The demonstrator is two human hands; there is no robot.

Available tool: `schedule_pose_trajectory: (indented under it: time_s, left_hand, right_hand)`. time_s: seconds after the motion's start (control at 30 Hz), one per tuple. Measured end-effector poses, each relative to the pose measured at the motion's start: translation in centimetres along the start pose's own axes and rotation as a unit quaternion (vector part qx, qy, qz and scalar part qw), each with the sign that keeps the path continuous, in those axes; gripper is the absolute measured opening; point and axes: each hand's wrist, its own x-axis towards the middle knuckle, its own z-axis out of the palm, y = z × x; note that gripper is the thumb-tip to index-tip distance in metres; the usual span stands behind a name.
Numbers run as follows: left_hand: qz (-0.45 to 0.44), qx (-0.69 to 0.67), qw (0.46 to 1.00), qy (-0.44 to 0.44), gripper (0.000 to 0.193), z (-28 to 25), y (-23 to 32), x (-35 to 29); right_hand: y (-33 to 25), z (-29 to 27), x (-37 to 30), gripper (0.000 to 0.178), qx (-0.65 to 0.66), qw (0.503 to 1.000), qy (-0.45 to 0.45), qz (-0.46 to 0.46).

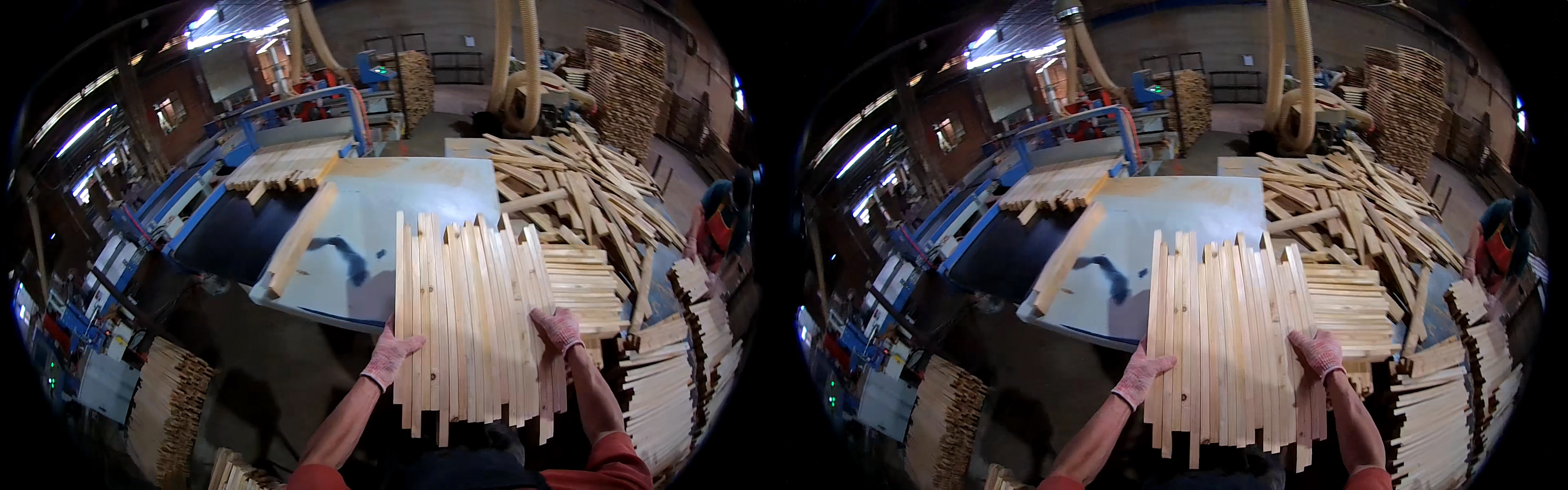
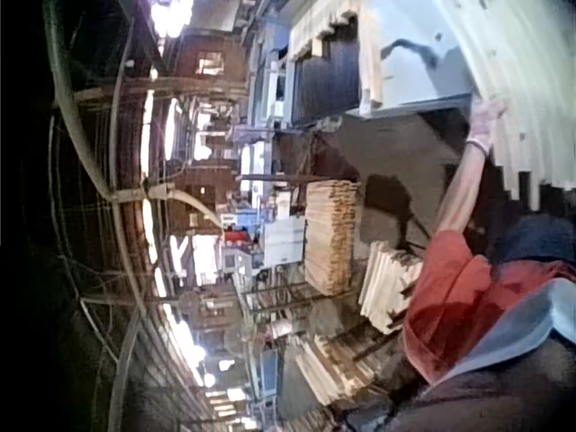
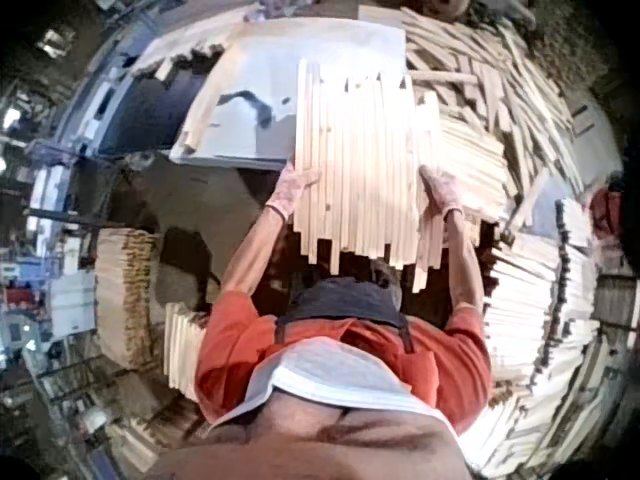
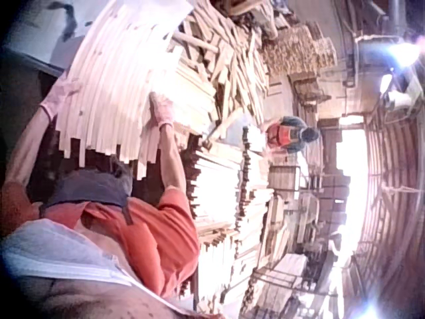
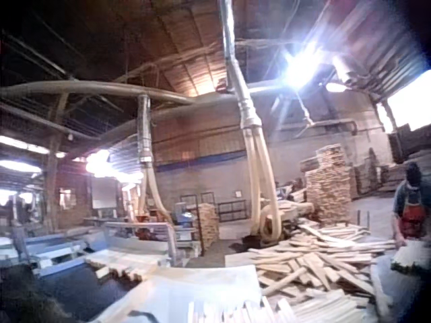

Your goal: The person repeatedly picks up stacks of light-colored wooden planks from a table and places them onto a conveyor belt. The person wears gloves and handles the planks in batches, aligning them before feeding them into the machine.

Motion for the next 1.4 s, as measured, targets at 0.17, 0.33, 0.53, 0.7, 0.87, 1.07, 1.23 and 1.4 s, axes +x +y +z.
schedule_pose_trajectory:
  time_s: [0.17, 0.33, 0.53, 0.7, 0.87, 1.07, 1.23, 1.4]
  left_hand:
    - [-0.106, 0.026, 0.994, 0.028, 0.079, -6.3, 0.0, 3.2]
    - [-0.035, 0.195, 0.98, -0.009, 0.073, -5.6, 2.7, 7.7]
    - [-0.134, 0.615, 0.777, -0.006, 0.114, -6.0, 9.4, 14.9]
    - [-0.012, 0.7, 0.714, 0.014, 0.121, -6.0, 12.0, 19.5]
    - [0.175, 0.694, 0.676, 0.172, 0.102, -15.7, 16.2, 20.2]
    - [-0.068, 0.508, 0.85, 0.123, 0.095, -25.0, 16.1, 15.5]
    - [0.032, 0.29, 0.955, -0.05, 0.086, -19.4, 16.1, 15.1]
    - [-0.011, 0.432, 0.9, 0.055, 0.114, -15.8, 11.9, 18.8]
  right_hand:
    - [2.7, 6.8, 7.1, 0.078, -0.207, 0.977, -0.025, -0.044]
    - [-1.9, 5.8, 6.4, 0.085, -0.168, 0.984, -0.012, 0.054]
    - [-4.4, 7.5, 7.9, 0.083, -0.139, 0.986, 0.075, 0.05]
    - [-9.2, 8.3, 8.0, 0.087, -0.107, 0.989, 0.077, 0.072]
    - [-9.7, 10.5, 8.8, 0.092, -0.14, 0.984, 0.071, 0.081]
    - [-12.5, 12.6, 9.8, 0.09, -0.153, 0.984, 0.03, 0.086]
    - [-12.7, 12.7, 12.0, 0.087, -0.114, 0.99, 0.042, 0.074]
    - [-9.7, 9.1, 16.2, 0.091, -0.104, 0.993, 0.036, 0.047]
